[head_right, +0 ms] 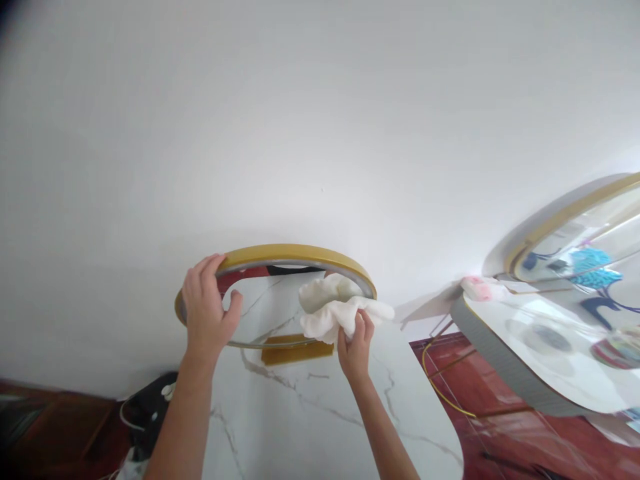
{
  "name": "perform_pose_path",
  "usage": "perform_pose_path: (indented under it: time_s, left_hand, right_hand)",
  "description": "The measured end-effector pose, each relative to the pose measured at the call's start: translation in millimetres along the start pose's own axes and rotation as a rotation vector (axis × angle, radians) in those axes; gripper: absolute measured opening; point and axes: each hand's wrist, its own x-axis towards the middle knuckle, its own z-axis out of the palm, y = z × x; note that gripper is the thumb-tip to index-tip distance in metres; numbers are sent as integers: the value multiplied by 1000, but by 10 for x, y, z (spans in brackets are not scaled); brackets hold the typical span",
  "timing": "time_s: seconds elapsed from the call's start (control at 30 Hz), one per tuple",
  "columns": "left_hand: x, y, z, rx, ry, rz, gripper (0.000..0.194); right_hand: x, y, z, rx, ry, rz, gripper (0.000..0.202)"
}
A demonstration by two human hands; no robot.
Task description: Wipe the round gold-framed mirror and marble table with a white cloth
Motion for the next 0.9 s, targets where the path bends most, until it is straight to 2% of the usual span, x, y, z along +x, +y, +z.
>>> perform_pose_path:
  time_s: [0.07, 0.17, 0.27, 0.37, 0.53, 0.67, 0.73, 0.9]
  left_hand:
    - [44, 170, 7, 23, -14, 59, 61]
    - [119, 492, 83, 50, -105, 210, 62]
    - [179, 809, 230, 74, -227, 363, 64]
    - [204, 1020, 407, 85, -308, 487, 63]
    - [190, 1090, 592, 64, -341, 563, 57]
    - [189, 1068, 593, 38, -350, 553, 57]
    - [195, 1067, 583, 32, -354, 542, 58]
    - [205, 1066, 602, 26, -351, 522, 61]
  right_hand:
    - [72, -48, -77, -7, 51, -22, 45]
    - [201, -121, -197, -34, 122, -91, 49]
    - [363, -201, -324, -70, 181, -178, 52]
    - [548, -299, -457, -95, 185, -261, 51]
    - [831, -460, -597, -132, 72, -315, 50]
    - [927, -390, -504, -96, -61, -265, 53]
    - [889, -248, -401, -49, -43, -210, 54]
    - [631, 157, -212, 26, 111, -7, 50]
